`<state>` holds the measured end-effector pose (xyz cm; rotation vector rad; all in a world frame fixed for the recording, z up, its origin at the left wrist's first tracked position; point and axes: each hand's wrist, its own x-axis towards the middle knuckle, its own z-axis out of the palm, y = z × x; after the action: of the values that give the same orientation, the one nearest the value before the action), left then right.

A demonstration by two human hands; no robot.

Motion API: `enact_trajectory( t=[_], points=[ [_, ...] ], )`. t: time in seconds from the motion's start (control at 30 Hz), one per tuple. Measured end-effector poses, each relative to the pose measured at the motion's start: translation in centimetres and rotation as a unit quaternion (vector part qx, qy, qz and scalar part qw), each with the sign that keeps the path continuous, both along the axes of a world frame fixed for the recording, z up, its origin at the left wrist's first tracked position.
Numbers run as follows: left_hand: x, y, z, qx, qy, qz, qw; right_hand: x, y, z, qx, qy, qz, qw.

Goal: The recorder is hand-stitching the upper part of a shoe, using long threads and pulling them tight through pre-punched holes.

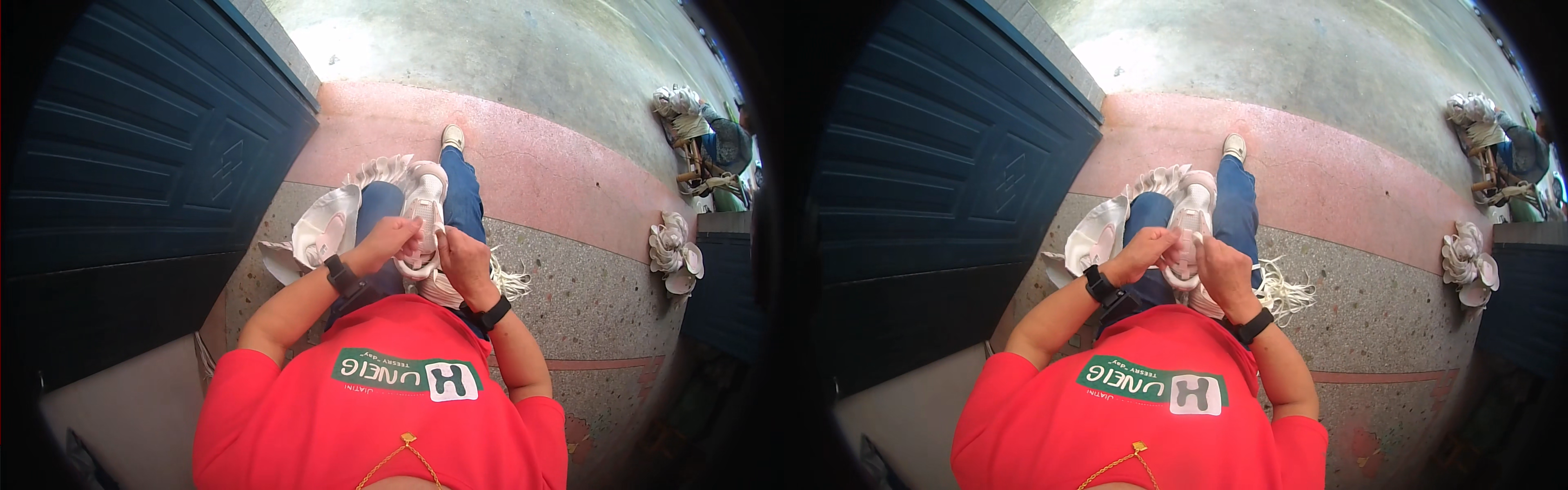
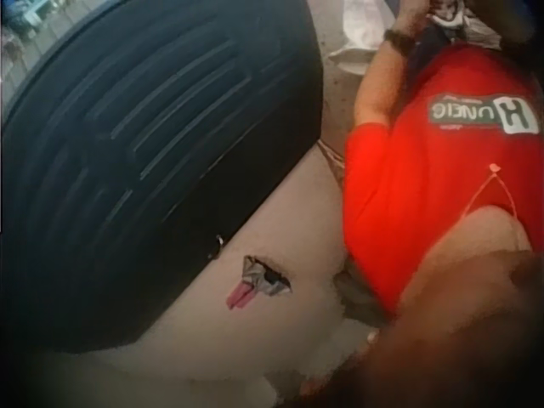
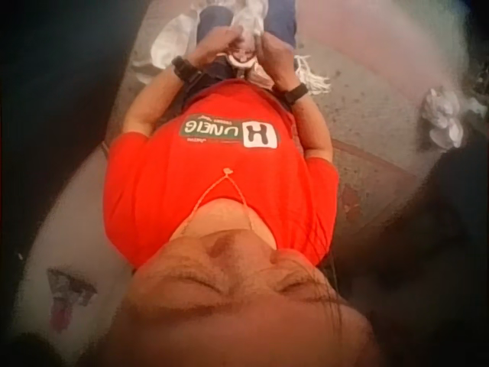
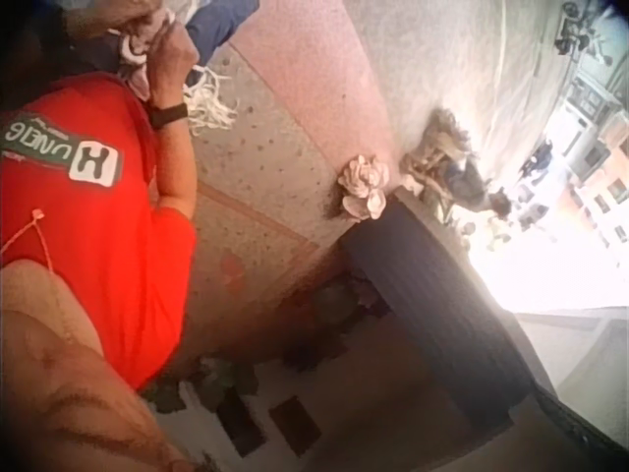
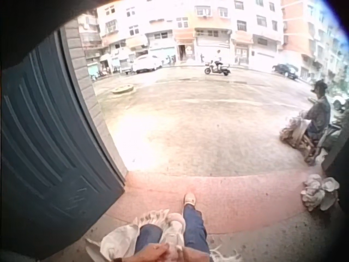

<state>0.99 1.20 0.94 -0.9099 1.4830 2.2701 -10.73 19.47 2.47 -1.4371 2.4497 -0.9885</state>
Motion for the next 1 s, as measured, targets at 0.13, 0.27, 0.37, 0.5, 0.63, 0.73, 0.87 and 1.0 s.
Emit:
enact_trajectory(
  t=[0.13, 0.27, 0.37, 0.5, 0.63, 0.73, 0.87, 1.0],
  points=[
    [-0.6, 0.8, 0.7, 0.018, 0.053, -0.024, 0.998, 1.2, 0.3, 0.3, 0.079, 0.006, 0.104, 0.991],
    [-1.2, 0.9, 2.4, -0.134, 0.086, -0.08, 0.984, 1.7, 1.0, -2.0, 0.093, -0.186, 0.129, 0.97],
    [-1.6, 1.7, 3.3, -0.165, 0.101, -0.083, 0.978, 1.3, 0.5, -2.6, 0.121, -0.209, 0.159, 0.957],
    [-2.5, 2.2, 3.6, -0.249, 0.125, -0.048, 0.959, -0.1, 0.0, -3.3, 0.027, -0.482, 0.108, 0.869],
    [-3.6, 1.9, 3.9, -0.286, 0.128, -0.039, 0.949, -4.0, -1.5, -1.4, -0.203, -0.777, -0.054, 0.593],
    [-5.0, 1.6, 4.0, -0.282, 0.114, -0.05, 0.951, -7.0, -2.5, -0.2, -0.244, -0.73, -0.104, 0.63],
    [-5.5, -1.7, -0.7, -0.518, 0.129, -0.039, 0.844, -8.8, -2.9, -1.0, -0.141, -0.588, -0.076, 0.793],
    [-5.9, -1.9, -4.1, -0.609, 0.152, -0.094, 0.772, -8.0, -3.0, -4.9, -0.032, -0.301, -0.074, 0.95]
  ],
)
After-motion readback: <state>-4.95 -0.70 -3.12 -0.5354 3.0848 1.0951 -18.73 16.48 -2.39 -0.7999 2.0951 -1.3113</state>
